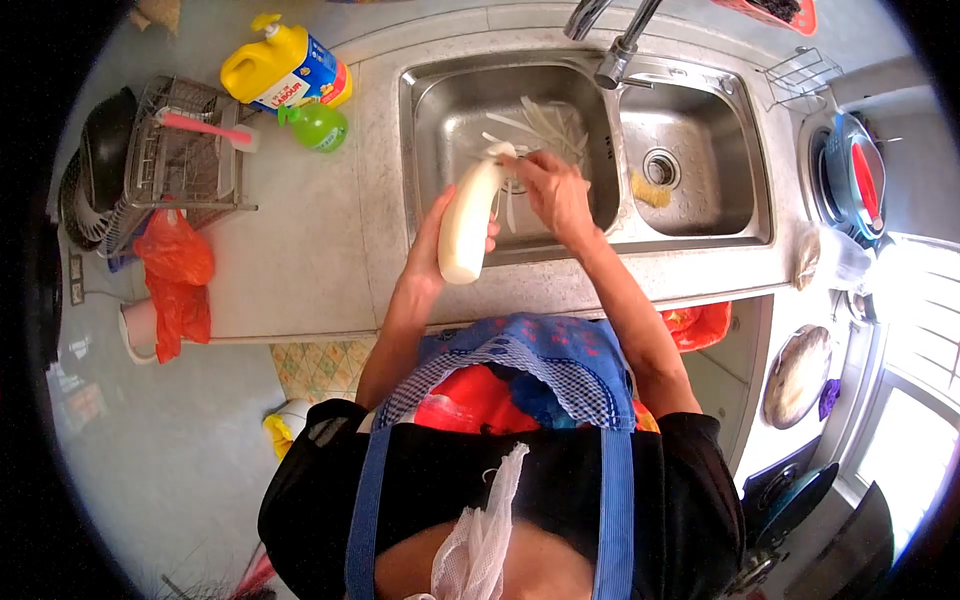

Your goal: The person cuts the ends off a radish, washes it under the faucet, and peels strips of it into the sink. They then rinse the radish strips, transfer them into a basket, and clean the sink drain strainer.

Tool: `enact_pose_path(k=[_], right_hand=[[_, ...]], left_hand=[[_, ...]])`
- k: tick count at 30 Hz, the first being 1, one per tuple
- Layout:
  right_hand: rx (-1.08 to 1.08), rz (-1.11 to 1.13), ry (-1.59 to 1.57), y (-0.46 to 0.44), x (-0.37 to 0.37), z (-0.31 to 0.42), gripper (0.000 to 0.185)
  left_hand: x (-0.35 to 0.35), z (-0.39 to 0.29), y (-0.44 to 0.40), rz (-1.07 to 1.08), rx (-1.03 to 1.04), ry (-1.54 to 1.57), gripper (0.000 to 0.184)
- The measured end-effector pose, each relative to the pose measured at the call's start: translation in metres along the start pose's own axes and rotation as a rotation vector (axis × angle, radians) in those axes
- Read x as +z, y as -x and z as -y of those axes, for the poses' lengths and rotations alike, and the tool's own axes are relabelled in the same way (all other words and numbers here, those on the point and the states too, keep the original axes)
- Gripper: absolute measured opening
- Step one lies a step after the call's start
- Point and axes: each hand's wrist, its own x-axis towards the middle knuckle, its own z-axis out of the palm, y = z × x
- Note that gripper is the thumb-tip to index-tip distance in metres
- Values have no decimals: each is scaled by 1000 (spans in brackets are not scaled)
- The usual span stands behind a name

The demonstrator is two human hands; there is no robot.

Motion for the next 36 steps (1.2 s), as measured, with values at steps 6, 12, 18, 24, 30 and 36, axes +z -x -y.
enact_pose_path(k=[6, 12, 18, 24, 30, 36], right_hand=[[140, 95, 168, -7, 41, -58, 22], [319, 127, 151, 20, 25, -80, 23], [124, 63, -194, 29, -32, 23, 31], [-159, 170, 17, 36, -36, 60, 44], [-156, 85, 37, 17, -17, 29, 37], [102, 14, -13, -7, 9, -41, 27]], left_hand=[[-18, 10, -5, -55, 2, -29, 47], [7, -6, 12, -47, 76, -53, 48], [-10, -17, -24, -41, 86, -60, 49], [-13, -12, -29, -72, 64, -77, 56], [-10, -5, -18, -76, 4, -82, 49], [-17, 18, -9, -105, 40, -61, 48]])
